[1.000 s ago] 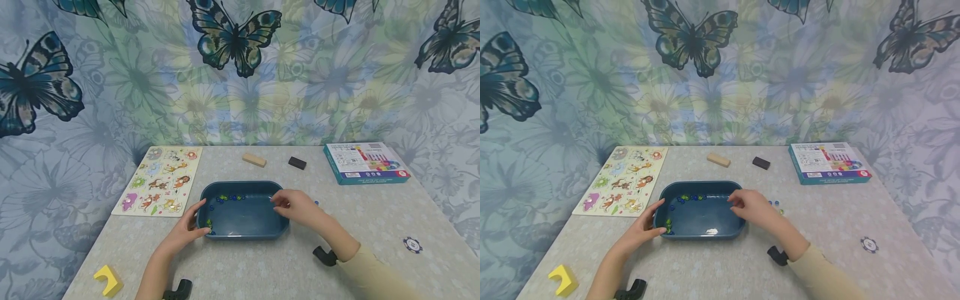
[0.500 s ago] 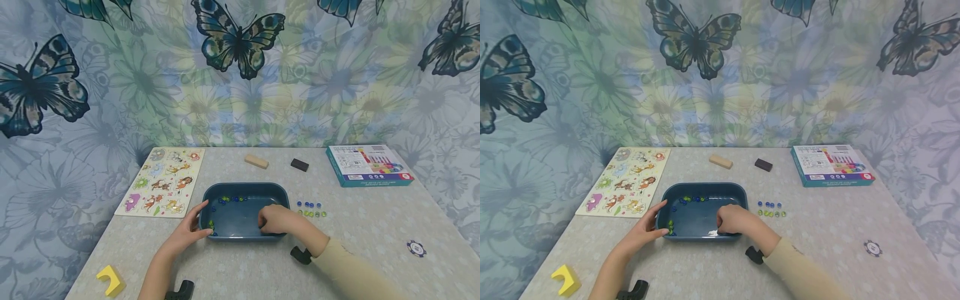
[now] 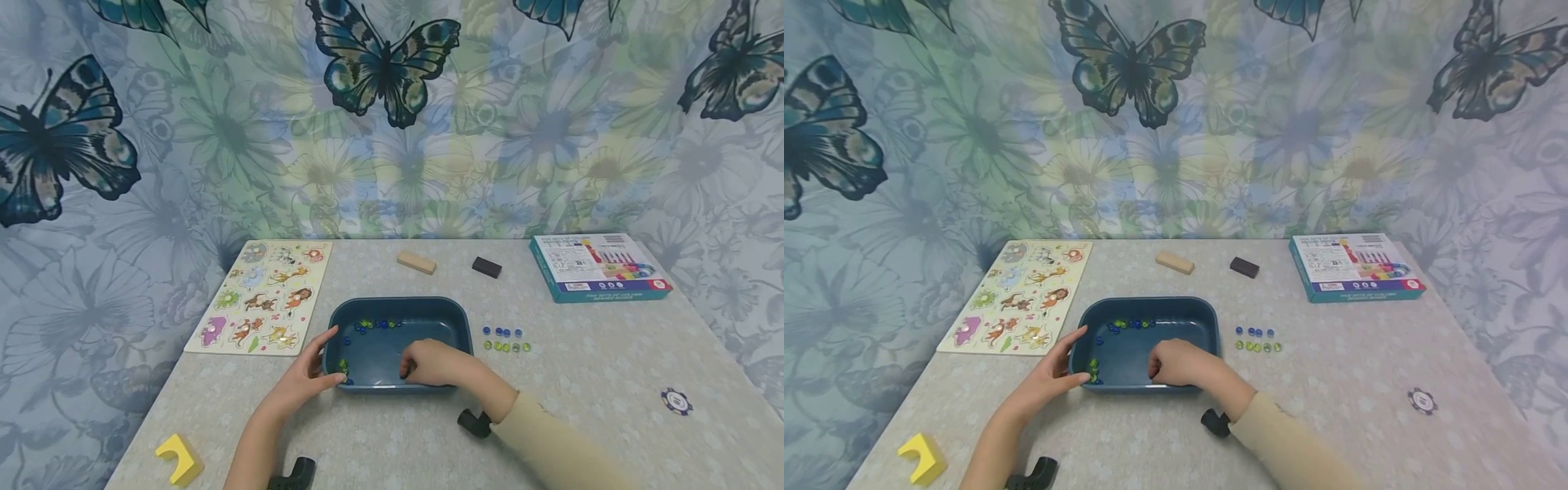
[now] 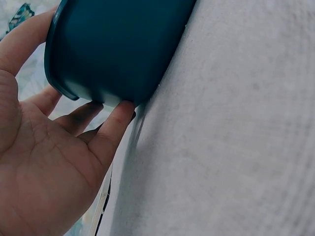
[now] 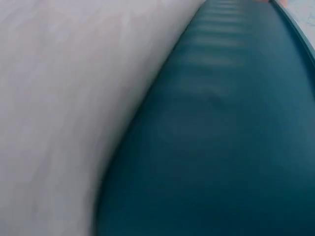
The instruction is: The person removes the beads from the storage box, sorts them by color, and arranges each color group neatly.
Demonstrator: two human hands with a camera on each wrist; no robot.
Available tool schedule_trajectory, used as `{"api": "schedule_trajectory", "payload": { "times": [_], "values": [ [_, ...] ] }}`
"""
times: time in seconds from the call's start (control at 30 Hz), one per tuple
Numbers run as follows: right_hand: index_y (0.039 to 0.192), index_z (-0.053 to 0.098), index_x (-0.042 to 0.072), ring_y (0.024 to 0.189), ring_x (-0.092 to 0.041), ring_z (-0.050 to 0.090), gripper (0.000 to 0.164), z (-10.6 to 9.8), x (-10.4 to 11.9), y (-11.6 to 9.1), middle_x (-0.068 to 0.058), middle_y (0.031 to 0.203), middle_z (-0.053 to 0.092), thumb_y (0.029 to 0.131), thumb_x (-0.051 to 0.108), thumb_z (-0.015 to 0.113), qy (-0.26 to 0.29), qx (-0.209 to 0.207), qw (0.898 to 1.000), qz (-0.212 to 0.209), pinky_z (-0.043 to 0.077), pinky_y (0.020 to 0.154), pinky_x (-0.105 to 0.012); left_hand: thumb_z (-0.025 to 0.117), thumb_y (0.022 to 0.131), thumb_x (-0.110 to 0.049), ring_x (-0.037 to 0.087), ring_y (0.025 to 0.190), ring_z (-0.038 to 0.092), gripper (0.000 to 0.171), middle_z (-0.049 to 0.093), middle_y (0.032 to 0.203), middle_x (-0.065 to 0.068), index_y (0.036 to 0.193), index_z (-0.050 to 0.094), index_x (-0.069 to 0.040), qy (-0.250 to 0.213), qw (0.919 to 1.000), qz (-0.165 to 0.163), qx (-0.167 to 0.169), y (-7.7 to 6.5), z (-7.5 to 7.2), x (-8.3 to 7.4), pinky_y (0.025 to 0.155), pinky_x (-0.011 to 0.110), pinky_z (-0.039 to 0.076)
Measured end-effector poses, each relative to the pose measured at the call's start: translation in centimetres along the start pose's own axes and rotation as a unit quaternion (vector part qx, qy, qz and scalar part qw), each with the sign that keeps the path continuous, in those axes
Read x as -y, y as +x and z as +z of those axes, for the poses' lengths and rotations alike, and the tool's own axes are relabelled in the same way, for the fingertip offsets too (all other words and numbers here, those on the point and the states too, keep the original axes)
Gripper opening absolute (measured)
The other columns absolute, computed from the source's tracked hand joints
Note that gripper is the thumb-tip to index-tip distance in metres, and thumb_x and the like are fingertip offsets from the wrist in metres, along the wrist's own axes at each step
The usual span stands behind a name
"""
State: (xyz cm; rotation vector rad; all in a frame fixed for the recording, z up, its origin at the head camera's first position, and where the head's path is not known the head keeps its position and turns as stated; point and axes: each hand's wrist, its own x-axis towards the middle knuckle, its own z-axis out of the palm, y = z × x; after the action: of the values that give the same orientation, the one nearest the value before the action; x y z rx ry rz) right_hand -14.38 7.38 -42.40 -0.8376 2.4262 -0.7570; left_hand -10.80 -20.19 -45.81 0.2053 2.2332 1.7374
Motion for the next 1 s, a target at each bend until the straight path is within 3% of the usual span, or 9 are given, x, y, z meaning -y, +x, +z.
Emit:
{"api": "schedule_trajectory", "payload": {
  "times": [0.2, 0.5, 0.8, 1.0],
  "values": [
    [0.089, 0.07, 0.011, 0.062, -0.003, 0.053, 0.008, 1.0, 1.6, 2.0, 0.01, 0.071, 0.06, 0.081, 0.012, 0.07, -0.001, -0.007, 1.0, -0.008, 0.045, 0.059, -0.021, 0.07, 0.084, -0.018, 0.04, 0.138, 0.017, 0.078, 0.011, 0.155, 0.008, 0.147, 0.025, -0.029, 0.004, 1.0, 0.003, -0.001, 0.0, 0.0, -0.1, 0.105, 0.058, 0.022],
    [0.089, 0.072, 0.014, 0.065, -0.002, 0.055, 0.006, 2.6, 4.3, 5.0, 0.011, 0.076, 0.062, 0.083, 0.016, 0.069, -0.008, 0.001, 1.0, 0.018, 0.047, 0.061, -0.021, 0.067, 0.086, -0.014, 0.038, 0.137, 0.022, 0.078, 0.01, 0.155, 0.008, 0.148, 0.021, -0.027, -0.011, 0.9995, 0.021, 0.021, -0.1, 0.0, -0.1, 0.103, 0.057, 0.027],
    [0.077, 0.07, 0.015, 0.058, -0.004, 0.052, 0.007, 3.2, 5.8, 6.7, 0.01, 0.068, 0.059, 0.084, 0.015, 0.067, -0.025, 0.011, 1.0, 0.011, 0.044, 0.055, -0.019, 0.068, 0.086, -0.017, 0.038, 0.138, 0.019, 0.08, 0.008, 0.155, 0.008, 0.149, 0.02, -0.027, -0.01, 0.9993, 0.024, 0.026, 0.0, 0.0, -0.1, 0.102, 0.056, 0.029],
    [0.072, 0.067, 0.015, 0.053, -0.005, 0.049, 0.011, 3.0, 5.7, 6.8, 0.01, 0.063, 0.057, 0.082, 0.011, 0.067, -0.025, 0.003, 1.0, -0.003, 0.042, 0.051, -0.019, 0.067, 0.086, -0.013, 0.037, 0.136, 0.025, 0.079, 0.01, 0.155, 0.007, 0.149, 0.021, -0.026, -0.009, 0.9994, 0.022, 0.024, 0.1, 0.0, -0.1, 0.099, 0.049, 0.035]
  ]
}}
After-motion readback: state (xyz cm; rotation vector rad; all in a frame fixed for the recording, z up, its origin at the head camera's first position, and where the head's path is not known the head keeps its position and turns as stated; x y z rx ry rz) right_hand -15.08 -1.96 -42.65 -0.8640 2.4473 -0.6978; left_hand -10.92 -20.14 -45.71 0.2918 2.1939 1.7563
